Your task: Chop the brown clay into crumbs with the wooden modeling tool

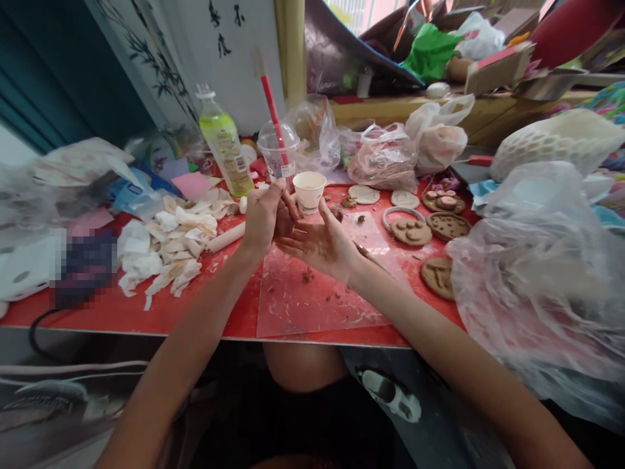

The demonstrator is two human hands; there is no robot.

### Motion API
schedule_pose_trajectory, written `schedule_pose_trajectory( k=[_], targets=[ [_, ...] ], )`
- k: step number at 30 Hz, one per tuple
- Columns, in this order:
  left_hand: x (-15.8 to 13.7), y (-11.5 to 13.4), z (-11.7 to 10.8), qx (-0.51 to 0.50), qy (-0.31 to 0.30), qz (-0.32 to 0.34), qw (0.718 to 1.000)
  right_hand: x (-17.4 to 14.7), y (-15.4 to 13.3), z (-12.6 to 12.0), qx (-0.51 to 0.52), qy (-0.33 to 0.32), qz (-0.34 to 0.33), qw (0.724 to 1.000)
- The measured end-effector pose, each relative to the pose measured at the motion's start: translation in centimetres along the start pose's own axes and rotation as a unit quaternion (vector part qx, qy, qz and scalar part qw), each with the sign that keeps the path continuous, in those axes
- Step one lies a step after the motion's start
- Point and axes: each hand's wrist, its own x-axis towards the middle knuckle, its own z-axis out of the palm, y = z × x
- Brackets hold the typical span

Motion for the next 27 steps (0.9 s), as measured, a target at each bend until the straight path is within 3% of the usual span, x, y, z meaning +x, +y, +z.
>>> schedule_pose_trajectory(
  k=[4,7,13,18,22,25,27],
  targets=[
    [0.8,-0.6,-0.4,0.056,-0.067,0.124,0.988,-0.1,-0.2,-0.3,0.047,-0.010,-0.052,0.998],
    [1.4,-0.7,-0.8,0.089,-0.061,0.202,0.973,-0.5,-0.7,-0.7,0.068,0.042,-0.128,0.989],
    [1.6,-1.3,-0.8,0.034,-0.033,0.122,0.991,-1.4,-2.4,-0.1,-0.025,0.093,-0.148,0.984],
    [0.5,-1.1,0.3,0.068,0.009,0.173,0.983,-1.2,-2.9,-0.3,-0.093,0.122,-0.164,0.974],
    [-0.7,-0.4,0.8,0.163,0.033,0.286,0.944,-1.0,-2.6,-0.2,-0.047,0.054,-0.186,0.980],
    [-1.3,-0.5,0.8,0.278,-0.005,0.343,0.897,-1.4,-1.8,0.5,-0.005,-0.036,-0.138,0.990],
    [-1.3,-0.8,0.6,0.360,-0.002,0.339,0.869,-1.6,-1.1,0.9,-0.007,-0.063,-0.077,0.995]
  ],
)
